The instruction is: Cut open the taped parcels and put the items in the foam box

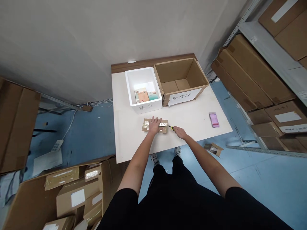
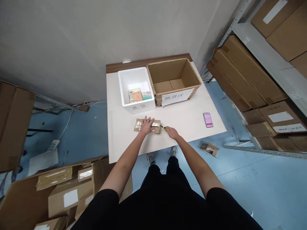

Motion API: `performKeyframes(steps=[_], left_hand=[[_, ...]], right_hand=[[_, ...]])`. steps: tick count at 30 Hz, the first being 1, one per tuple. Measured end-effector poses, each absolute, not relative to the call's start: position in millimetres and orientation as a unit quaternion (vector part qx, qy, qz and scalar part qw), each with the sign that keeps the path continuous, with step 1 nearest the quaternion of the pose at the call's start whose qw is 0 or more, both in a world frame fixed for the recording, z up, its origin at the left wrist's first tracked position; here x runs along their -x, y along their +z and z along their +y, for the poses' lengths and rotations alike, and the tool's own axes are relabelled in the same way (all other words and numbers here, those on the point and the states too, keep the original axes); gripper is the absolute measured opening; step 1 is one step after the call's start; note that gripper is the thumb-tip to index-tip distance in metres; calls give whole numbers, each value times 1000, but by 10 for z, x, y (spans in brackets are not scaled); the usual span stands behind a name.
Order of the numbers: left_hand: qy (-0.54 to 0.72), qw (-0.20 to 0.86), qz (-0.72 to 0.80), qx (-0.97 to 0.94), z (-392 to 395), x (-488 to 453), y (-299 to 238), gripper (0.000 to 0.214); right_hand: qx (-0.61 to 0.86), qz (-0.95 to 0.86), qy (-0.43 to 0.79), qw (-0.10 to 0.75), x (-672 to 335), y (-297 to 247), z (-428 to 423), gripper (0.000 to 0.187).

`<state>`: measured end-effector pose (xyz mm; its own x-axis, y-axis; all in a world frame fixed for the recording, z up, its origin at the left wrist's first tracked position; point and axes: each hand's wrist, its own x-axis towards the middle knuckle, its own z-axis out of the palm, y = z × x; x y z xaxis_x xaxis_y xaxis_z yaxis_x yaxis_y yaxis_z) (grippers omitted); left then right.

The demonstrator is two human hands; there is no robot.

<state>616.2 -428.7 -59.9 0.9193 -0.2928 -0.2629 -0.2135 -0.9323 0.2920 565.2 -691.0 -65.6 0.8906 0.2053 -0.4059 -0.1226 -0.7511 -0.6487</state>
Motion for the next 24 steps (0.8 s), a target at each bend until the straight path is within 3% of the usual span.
performKeyframes(steps=[10, 18, 21, 24], left_hand=[[-45, 196, -163, -966, -4271, -6080, -863, 60], [-19, 246, -144, -958, -4298, -6053, -869, 49], [-8, 255, -135, -958, -4305, -6023, -861, 49], [0, 245, -137, -960, -4300, -5993, -848, 55]], right_hand=[[955, -117, 177, 206, -5548, -669, -6828, 41], [970, -75, 146, 181, -5567, -716, -6810, 40], [968, -31, 121, 217, -5616, -779, -6923, 40], [935, -13, 111, 336, -5649, -896, -7109, 39]])
